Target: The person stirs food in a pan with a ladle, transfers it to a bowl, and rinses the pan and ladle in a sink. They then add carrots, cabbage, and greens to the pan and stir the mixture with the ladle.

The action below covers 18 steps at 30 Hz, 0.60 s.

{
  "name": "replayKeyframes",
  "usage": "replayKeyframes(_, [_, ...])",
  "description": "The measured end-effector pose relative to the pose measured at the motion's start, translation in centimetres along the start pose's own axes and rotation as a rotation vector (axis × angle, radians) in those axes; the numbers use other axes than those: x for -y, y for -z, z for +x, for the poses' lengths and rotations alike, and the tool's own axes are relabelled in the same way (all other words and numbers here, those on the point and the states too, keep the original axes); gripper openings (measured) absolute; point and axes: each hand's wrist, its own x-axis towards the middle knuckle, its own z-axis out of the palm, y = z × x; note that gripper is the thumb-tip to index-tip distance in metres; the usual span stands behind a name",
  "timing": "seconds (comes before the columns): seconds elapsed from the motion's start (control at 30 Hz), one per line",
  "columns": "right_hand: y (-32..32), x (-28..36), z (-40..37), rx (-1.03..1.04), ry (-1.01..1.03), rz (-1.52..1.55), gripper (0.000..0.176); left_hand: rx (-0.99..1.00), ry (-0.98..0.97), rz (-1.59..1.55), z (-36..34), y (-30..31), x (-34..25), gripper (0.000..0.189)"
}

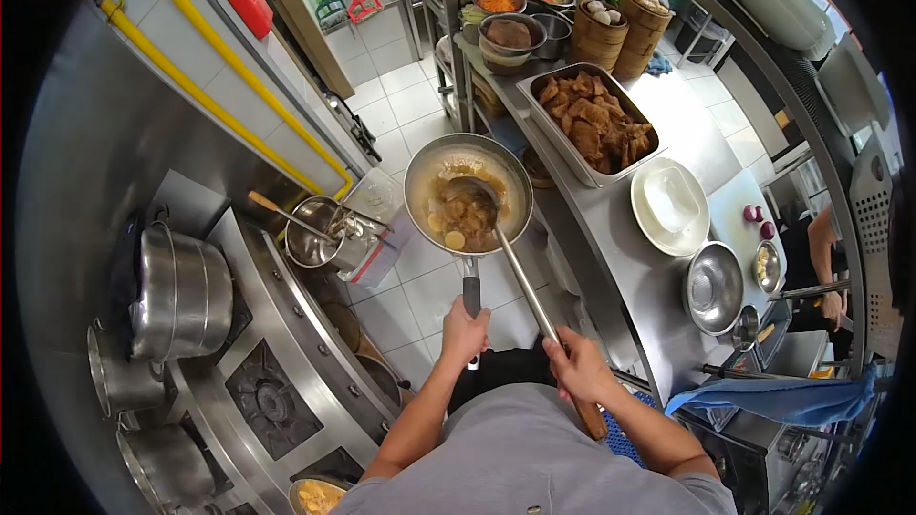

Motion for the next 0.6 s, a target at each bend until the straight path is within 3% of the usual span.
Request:
replayKeyframes(0.03, [-0.1,0.5,-0.5,-0.057,0.043,-0.187,0.036,0.026,-0.006,-0.040,0.3,0.3,0.0,0.019])
replayKeyframes(0.07, [0.0,-2.0,0.2,-0.194,0.301,-0.441,0.033,0.052,-0.012,-0.081,0.7,0.5,0.2,0.017])
replayKeyframes(0.17, [1.1,-4.2,2.2,-0.367,0.479,-0.731,0.035,0.120,-0.035,-0.149,1.1,1.1,-0.1,0.015])
replayKeyframes(0.3, [2.7,-4.1,7.8,-0.539,0.460,-0.913,0.041,0.204,-0.054,-0.146,0.8,1.9,-0.1,0.016])
replayKeyframes(0.53, [4.9,-3.3,2.8,-0.359,0.385,-1.065,0.049,0.189,-0.068,-0.073,1.0,2.4,0.2,0.019])
replayKeyframes(0.6, [4.9,-4.5,4.2,-0.439,0.392,-1.027,0.047,0.143,-0.070,-0.021,0.7,2.1,0.4,0.021])
